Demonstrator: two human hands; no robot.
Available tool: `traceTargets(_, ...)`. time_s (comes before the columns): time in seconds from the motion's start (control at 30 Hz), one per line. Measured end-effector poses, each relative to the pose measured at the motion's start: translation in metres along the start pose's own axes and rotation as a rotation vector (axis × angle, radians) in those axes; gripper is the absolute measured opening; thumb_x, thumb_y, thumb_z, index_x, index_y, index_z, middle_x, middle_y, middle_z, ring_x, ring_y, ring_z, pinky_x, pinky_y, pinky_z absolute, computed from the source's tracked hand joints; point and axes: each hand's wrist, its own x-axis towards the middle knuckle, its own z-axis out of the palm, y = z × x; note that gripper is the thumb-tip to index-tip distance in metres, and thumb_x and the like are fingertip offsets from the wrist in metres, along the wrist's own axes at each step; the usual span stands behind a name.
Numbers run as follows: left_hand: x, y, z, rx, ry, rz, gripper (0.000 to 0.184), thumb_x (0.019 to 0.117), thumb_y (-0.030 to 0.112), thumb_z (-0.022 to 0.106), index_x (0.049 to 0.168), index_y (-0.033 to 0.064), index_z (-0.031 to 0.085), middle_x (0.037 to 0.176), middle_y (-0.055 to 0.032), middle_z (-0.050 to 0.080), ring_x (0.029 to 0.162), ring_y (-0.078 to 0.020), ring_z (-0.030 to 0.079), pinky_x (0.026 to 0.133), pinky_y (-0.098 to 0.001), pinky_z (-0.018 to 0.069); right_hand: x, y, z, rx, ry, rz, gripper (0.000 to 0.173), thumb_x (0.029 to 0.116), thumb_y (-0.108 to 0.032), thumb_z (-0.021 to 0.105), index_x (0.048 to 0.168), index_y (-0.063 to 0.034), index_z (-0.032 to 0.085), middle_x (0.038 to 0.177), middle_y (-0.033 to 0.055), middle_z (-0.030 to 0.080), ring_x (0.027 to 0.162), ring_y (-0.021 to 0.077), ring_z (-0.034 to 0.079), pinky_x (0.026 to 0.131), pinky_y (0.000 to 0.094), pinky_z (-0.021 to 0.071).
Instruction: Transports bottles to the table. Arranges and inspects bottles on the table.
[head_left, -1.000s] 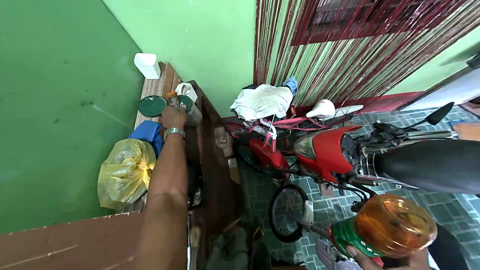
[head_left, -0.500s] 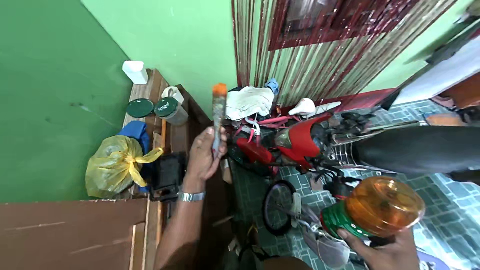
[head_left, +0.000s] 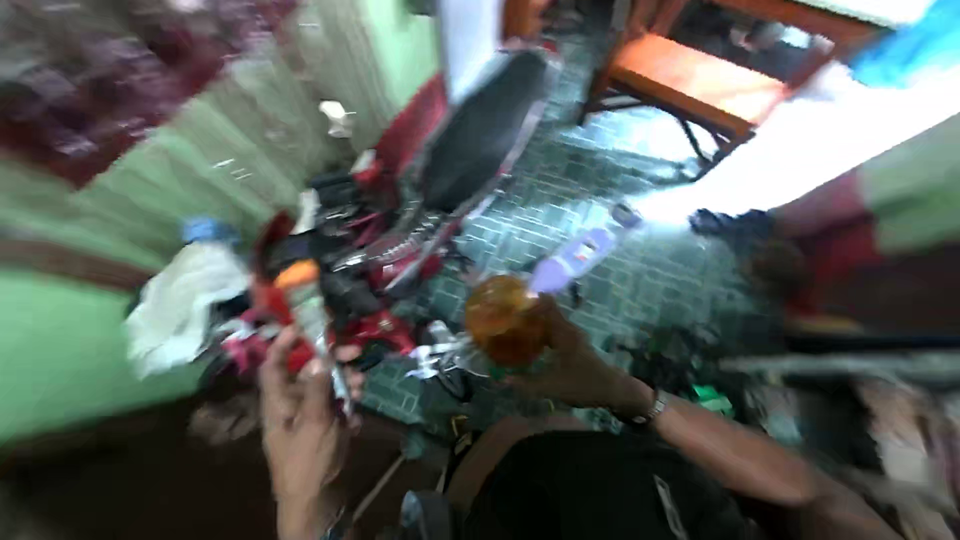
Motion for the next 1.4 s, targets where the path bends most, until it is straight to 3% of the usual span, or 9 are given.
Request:
traceTargets(0.07, -0.005, -0.006, 0.064, -0.025, -0.155, 0.007, 0.060, 0.1058, 0.010, 0.046, 0.156, 0.0105, 0.014, 0.110, -0.0047, 0.069, 0.073, -0.0147, 0.071, 0.056, -0.0262, 0.0613, -0.026, 0.019, -0.034, -0.028, -0.001, 0.043, 0.092, 0.0754, -0.020, 0.089, 0.151, -0.0002, 0.040, 0.133, 0.0146, 0.065, 0.121, 0.0157, 0.064, 0.105, 0.0362, 0.0552)
traceTargets(0.17, -0.017, -0.011, 0.154, -0.092, -0.372, 0.021, 0.029, 0.1072, 0.014, 0.043, 0.134, 0.0133, 0.055, 0.101, 0.0052, 0.070, 0.072, -0.0076, 0.067, 0.059, -0.0216, 0.0586, -0.061, 0.039, -0.076, -0.035, 0.039, 0.081, 0.094, 0.0726, -0.015, 0.091, 0.152, -0.0007, 0.041, 0.140, 0.0178, 0.060, 0.127, 0.0233, 0.061, 0.108, 0.0429, 0.0525)
traceTargets(0.3, -0.022, -0.012, 0.247, 0.011, -0.668, 0.117, 0.066, 0.0934, 0.066, 0.059, 0.140, 0.0194, 0.061, 0.128, 0.0077, 0.064, 0.110, -0.0020, 0.061, 0.091, -0.0202, 0.0530, -0.099, 0.052, -0.123, -0.042, 0.152, 0.158, 0.096, 0.0714, -0.014, 0.092, 0.152, -0.0030, 0.040, 0.139, 0.0173, 0.060, 0.124, 0.0254, 0.063, 0.104, 0.0469, 0.0547)
traceTargets(0.4, -0.027, -0.008, 0.308, 0.135, -0.696, 0.152, 0.078, 0.0746, 0.041, 0.086, 0.139, 0.0044, 0.060, 0.130, -0.0082, 0.061, 0.116, -0.0079, 0.059, 0.096, -0.0234, 0.0535, -0.123, 0.059, -0.154, -0.080, 0.257, 0.212, 0.098, 0.0716, -0.015, 0.091, 0.154, -0.0035, 0.038, 0.137, 0.0178, 0.061, 0.123, 0.0263, 0.064, 0.103, 0.0479, 0.0553)
traceTargets(0.57, -0.016, -0.013, 0.383, 0.344, -0.791, 0.172, 0.084, 0.0636, 0.040, 0.091, 0.137, 0.0115, 0.065, 0.124, -0.0109, 0.063, 0.109, -0.0162, 0.062, 0.087, -0.0330, 0.0568, -0.146, 0.057, -0.201, -0.118, 0.351, 0.394, 0.098, 0.0729, -0.015, 0.089, 0.156, -0.0086, 0.037, 0.138, 0.0149, 0.061, 0.123, 0.0250, 0.063, 0.105, 0.0479, 0.0538)
traceTargets(0.83, 0.033, -0.029, 0.479, -0.068, -0.669, -0.020, 0.060, 0.0945, 0.048, 0.064, 0.130, 0.0003, 0.058, 0.111, -0.0031, 0.070, 0.098, -0.0092, 0.069, 0.086, -0.0315, 0.0596, -0.150, 0.073, -0.278, -0.210, 0.532, 0.506, 0.103, 0.0744, -0.028, 0.089, 0.158, -0.0062, 0.033, 0.129, 0.0157, 0.065, 0.113, 0.0209, 0.067, 0.098, 0.0422, 0.0576)
traceTargets(0.97, 0.085, -0.052, 0.501, -0.359, -0.586, -0.184, 0.069, 0.0829, 0.077, 0.063, 0.125, 0.0225, 0.060, 0.102, 0.0058, 0.071, 0.084, -0.0074, 0.069, 0.069, -0.0261, 0.0599, -0.133, 0.105, -0.325, -0.043, 0.666, 0.495, 0.095, 0.0749, -0.026, 0.088, 0.154, -0.0081, 0.038, 0.127, 0.0125, 0.066, 0.109, 0.0171, 0.069, 0.093, 0.0384, 0.0605)
traceTargets(1.07, 0.111, -0.073, 0.524, -0.259, -0.538, -0.253, 0.081, 0.0804, 0.081, 0.062, 0.132, 0.0192, 0.058, 0.110, 0.0032, 0.071, 0.100, -0.0113, 0.070, 0.084, -0.0331, 0.0609, -0.110, 0.126, -0.375, 0.039, 0.739, 0.466, 0.095, 0.0732, -0.027, 0.087, 0.153, -0.0085, 0.038, 0.128, 0.0122, 0.064, 0.108, 0.0175, 0.068, 0.090, 0.0387, 0.0613)
traceTargets(1.4, 0.167, -0.074, 0.666, -0.192, -0.607, -0.225, 0.073, 0.0910, 0.074, 0.055, 0.125, 0.0101, 0.062, 0.102, 0.0031, 0.073, 0.095, -0.0092, 0.071, 0.084, -0.0300, 0.0608, -0.034, 0.171, -0.536, 0.216, 0.830, 0.303, 0.094, 0.0741, -0.020, 0.085, 0.154, -0.0126, 0.036, 0.127, 0.0111, 0.065, 0.106, 0.0218, 0.070, 0.087, 0.0410, 0.0630)
